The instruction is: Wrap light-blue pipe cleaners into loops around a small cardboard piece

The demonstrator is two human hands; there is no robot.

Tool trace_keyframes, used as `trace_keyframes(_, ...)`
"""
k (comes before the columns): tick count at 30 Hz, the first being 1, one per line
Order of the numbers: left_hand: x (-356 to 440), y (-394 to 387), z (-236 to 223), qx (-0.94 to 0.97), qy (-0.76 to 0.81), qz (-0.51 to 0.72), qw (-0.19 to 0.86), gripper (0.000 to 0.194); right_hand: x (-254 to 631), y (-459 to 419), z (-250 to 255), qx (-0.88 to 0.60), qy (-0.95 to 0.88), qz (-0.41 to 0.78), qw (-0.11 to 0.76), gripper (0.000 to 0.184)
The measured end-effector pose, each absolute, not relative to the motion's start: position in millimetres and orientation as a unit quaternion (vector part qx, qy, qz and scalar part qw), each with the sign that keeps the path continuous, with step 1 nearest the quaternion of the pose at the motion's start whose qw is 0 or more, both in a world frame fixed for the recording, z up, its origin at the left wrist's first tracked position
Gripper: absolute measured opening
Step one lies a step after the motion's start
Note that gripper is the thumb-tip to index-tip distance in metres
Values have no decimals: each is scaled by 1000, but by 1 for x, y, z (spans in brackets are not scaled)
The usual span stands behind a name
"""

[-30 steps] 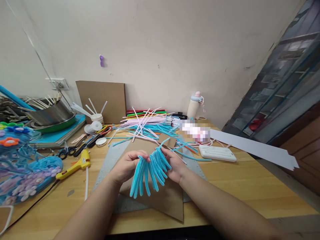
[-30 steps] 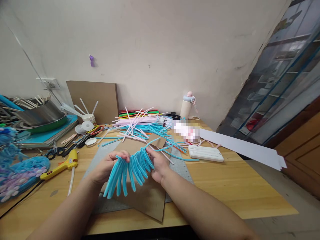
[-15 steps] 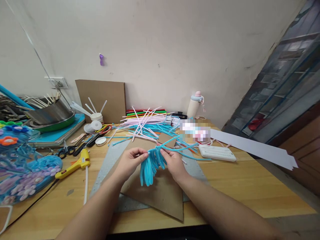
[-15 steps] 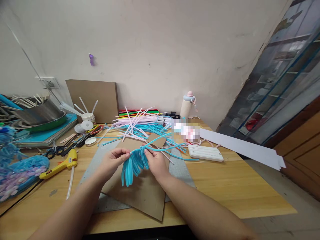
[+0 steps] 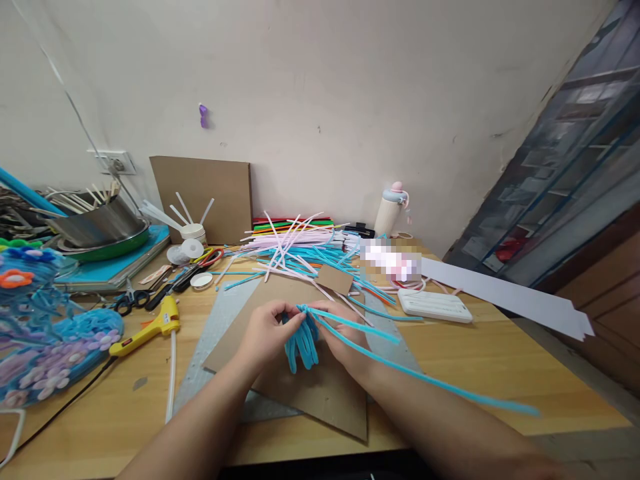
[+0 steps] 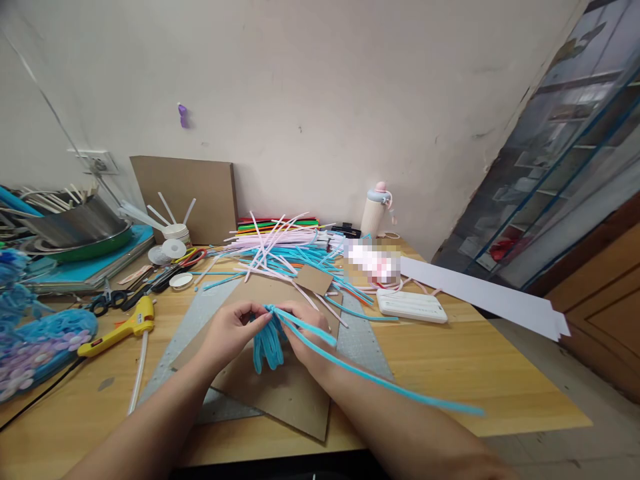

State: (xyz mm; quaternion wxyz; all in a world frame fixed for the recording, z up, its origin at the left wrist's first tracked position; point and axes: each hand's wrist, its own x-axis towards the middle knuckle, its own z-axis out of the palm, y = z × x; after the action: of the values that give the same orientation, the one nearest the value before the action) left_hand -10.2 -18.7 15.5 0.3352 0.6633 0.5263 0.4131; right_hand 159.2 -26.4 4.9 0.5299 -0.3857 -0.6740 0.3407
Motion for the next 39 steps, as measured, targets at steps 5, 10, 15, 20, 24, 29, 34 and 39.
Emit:
trace_keyframes(5,-8,-21,19,666,524,429,312,18,158,-27,4,-355,-697,307,542,21)
trace_keyframes(10,-2,-31,26,686,480,486,251,10,160,-26,-2,-342,-719,179,578,18)
trace_keyframes(15,1,-36,26,687,451,525,223,11,164,-29,-3,-357,-705,69,609,16)
trace_keyframes(20,0,-37,26,702,447,521,187,11,164,-31,-1,-350,-713,36,606,15)
trace_keyframes(24,0,-38,27,736,431,499,157,10,164,-29,0,-353,-712,32,606,15)
trace_keyframes(29,0,-39,28,767,416,473,120,10,164,-27,-1,-368,-713,19,597,13)
trace_keyframes(34,0,-40,29,779,423,450,110,5,164,-30,-4,-365,-738,5,568,14)
trace_keyframes(39,2,-38,29,762,455,435,150,7,163,-30,-2,-361,-758,30,543,15)
